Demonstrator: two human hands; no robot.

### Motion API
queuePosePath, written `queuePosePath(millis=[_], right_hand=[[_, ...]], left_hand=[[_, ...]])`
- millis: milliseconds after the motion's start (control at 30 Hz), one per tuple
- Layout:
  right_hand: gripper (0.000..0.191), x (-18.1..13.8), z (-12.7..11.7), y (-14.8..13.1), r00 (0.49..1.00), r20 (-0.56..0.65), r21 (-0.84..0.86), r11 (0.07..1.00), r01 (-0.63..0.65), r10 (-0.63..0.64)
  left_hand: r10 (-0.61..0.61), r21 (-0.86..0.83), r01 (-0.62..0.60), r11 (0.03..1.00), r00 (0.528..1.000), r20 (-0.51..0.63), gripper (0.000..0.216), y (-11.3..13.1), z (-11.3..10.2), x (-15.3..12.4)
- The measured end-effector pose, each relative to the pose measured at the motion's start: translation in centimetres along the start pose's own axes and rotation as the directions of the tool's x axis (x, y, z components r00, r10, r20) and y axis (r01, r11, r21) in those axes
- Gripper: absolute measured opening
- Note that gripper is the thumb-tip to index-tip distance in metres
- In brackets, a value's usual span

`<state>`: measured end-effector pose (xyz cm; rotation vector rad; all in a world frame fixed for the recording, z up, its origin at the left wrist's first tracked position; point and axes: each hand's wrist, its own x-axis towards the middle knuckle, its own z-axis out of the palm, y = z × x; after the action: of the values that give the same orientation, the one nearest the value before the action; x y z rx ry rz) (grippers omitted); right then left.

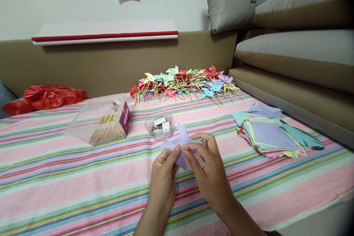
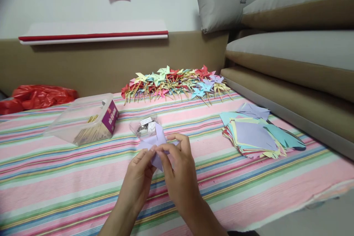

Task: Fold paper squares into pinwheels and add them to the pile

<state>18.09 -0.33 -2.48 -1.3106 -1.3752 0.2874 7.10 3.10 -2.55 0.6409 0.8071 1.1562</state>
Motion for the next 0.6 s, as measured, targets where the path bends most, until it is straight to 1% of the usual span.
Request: queuePosePath(millis=[133, 267, 467, 600], right_hand=[[0.016, 0.12, -0.30, 0.25, 0.998, 0.046, 0.019, 0.999, -0.031, 0.030], [0.015, 0.15, -0.55, 0.37, 0.998, 0.062, 0.008, 1.000, -0.004, 0.003], [0.011, 0.32, -0.63, 0.29, 0.999, 0.036, -0.032, 0.999, 0.023, -0.022], [0.008, 0.36, -0.66, 0.26, 0.998, 0.011, -0.066, 0.996, 0.055, -0.055]], left_hand=[[-0.014, -0.024, 0.015, 1.000, 1.000, 0.005, 0.021, 0.02, 0.01, 0.03], [-0.001, -0.017, 0.001, 1.000, 1.000, 0.009, 0.022, 0.02, 0.00, 0.01], [0.020, 0.013, -0.020, 1.000, 1.000, -0.013, 0.024, 0.18, 0.04, -0.14], [0.036, 0.035, -0.036, 0.999, 0.999, -0.007, 0.024, 0.29, 0.18, -0.35]])
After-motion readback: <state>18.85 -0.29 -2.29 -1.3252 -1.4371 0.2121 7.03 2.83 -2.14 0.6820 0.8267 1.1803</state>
